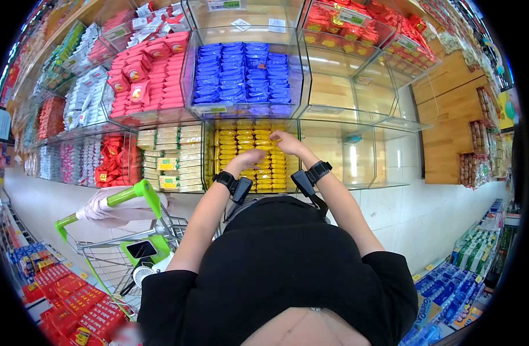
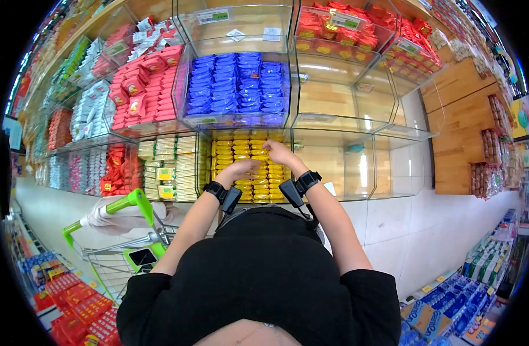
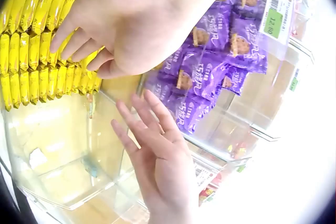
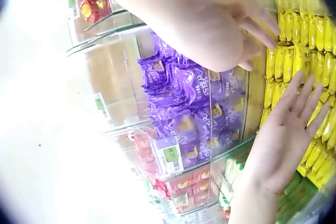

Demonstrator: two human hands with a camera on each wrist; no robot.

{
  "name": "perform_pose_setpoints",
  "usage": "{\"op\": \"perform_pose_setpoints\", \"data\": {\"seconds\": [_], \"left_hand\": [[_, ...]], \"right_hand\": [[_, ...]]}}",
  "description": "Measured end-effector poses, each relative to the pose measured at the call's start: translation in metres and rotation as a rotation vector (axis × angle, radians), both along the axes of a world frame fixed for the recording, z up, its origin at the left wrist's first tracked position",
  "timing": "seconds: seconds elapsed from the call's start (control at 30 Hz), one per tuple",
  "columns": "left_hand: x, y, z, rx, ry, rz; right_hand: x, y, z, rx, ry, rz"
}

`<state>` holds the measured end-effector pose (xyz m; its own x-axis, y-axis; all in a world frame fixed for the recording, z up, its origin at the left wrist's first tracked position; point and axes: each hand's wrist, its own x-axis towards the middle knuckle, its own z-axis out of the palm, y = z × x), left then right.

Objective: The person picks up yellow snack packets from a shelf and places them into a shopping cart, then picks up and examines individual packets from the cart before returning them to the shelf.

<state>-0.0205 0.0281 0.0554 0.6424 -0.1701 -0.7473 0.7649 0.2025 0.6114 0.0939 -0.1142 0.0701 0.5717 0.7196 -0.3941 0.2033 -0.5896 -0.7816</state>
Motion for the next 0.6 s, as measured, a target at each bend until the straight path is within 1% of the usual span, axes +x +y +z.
{"op": "perform_pose_setpoints", "data": {"seconds": [0.03, 0.1, 0.13, 0.17, 0.23, 0.27, 0.3, 0.37, 0.4, 0.5, 0.53, 0.6], "left_hand": [[0.0, 0.001, 0.004, 0.006, -0.003, 0.004], [-0.004, 0.003, 0.014, 0.04, -0.096, -0.035], [-0.008, 0.003, 0.018, 0.034, -0.183, 0.006], [-0.011, 0.003, 0.022, 0.038, -0.186, 0.011], [-0.018, 0.0, 0.047, 0.15, -0.252, 0.047], [-0.022, -0.002, 0.052, 0.119, -0.253, 0.129], [-0.026, -0.004, 0.058, 0.121, -0.255, 0.136], [-0.036, -0.007, 0.066, 0.246, -0.317, 0.182], [-0.041, -0.008, 0.068, 0.167, -0.38, 0.226], [-0.06, -0.016, 0.075, 0.212, -0.445, 0.264], [-0.066, -0.019, 0.08, 0.236, -0.44, 0.28], [-0.082, -0.026, 0.087, 0.254, -0.46, 0.305]], "right_hand": [[-0.003, -0.001, 0.003, 0.024, -0.004, -0.008], [-0.012, -0.004, 0.014, 0.053, -0.01, -0.01], [-0.018, -0.007, 0.029, 0.069, -0.025, 0.009], [-0.024, -0.009, 0.039, 0.084, -0.041, 0.029], [-0.034, -0.015, 0.045, 0.132, -0.041, 0.029], [-0.038, -0.017, 0.047, 0.177, -0.036, 0.024], [-0.042, -0.02, 0.052, 0.178, -0.038, 0.031], [-0.05, -0.025, 0.062, 0.19, 0.048, 0.065], [-0.055, -0.028, 0.07, 0.215, 0.101, 0.074], [-0.067, -0.033, 0.075, 0.228, 0.145, 0.146], [-0.07, -0.035, 0.075, 0.254, 0.209, 0.173], [-0.08, -0.037, 0.078, 0.264, 0.254, 0.189]]}}
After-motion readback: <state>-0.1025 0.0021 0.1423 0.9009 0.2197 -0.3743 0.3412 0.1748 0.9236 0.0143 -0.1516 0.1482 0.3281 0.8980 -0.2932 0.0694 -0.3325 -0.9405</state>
